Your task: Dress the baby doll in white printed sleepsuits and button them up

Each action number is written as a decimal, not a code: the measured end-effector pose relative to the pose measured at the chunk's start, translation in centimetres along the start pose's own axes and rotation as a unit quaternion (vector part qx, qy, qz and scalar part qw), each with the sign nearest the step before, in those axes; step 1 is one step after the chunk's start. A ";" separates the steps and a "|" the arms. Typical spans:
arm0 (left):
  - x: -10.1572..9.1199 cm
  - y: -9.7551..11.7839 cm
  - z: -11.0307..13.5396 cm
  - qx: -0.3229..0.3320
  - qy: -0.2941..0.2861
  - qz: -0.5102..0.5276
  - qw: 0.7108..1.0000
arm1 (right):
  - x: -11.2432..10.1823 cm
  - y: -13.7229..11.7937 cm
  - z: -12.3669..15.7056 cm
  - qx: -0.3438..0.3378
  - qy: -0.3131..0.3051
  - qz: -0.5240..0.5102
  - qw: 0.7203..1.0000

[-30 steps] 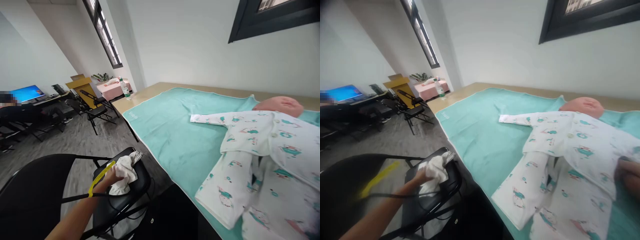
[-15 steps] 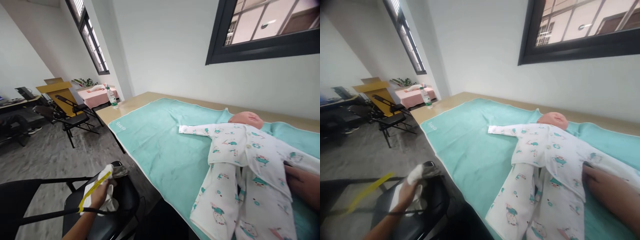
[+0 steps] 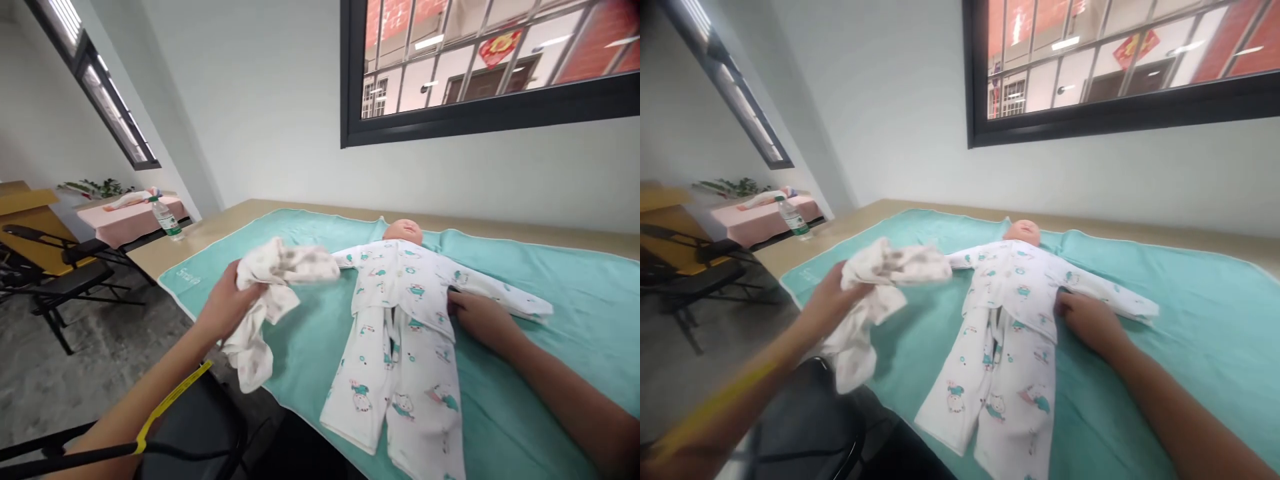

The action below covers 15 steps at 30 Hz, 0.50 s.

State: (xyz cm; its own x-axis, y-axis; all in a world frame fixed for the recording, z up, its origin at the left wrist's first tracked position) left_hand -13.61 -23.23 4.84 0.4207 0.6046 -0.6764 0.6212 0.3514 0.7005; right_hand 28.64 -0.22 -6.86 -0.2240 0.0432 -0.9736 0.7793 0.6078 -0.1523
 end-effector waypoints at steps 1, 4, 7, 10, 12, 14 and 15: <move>1.7 1.0 0.1 0.008 -0.040 -0.011 0.999 | -0.1 -0.2 0.1 0.001 0.004 -0.005 1.000; 6.0 1.7 0.3 0.038 -0.115 -0.047 0.992 | -0.3 -0.4 0.2 0.001 0.015 -0.015 1.000; 8.9 0.5 0.4 0.052 -0.138 -0.101 0.984 | -0.4 -0.6 0.2 0.004 0.018 -0.024 1.000; 10.7 -0.7 0.6 0.044 -0.110 -0.169 0.979 | -0.5 -0.8 0.2 0.007 0.018 -0.028 0.999; 11.2 -1.1 0.9 0.041 -0.096 -0.191 0.976 | -0.6 -1.0 0.4 0.007 0.024 -0.029 0.999; 11.2 -1.3 1.0 0.037 -0.093 -0.175 0.979 | -0.8 -1.0 0.6 0.007 0.035 -0.041 0.999; 11.0 -1.3 1.0 0.037 -0.095 -0.152 0.983 | -0.9 -1.1 0.7 0.001 0.044 -0.055 0.998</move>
State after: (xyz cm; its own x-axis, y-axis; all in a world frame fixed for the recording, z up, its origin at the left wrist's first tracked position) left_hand -9.15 -17.75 -3.79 0.3193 0.3331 -0.8872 0.7810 0.4377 0.4454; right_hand 28.42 -1.48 -5.96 -0.3586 0.0456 -0.9324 0.7484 0.6110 -0.2580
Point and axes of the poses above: each hand's wrist, its own z-axis away from the middle knuckle, its own x-axis out of the palm, y = z × x, the point moved 3 cm from there along -z, towards the middle knuckle, and after that the axes turned 10 degrees about -x, right-handed, at the moved point
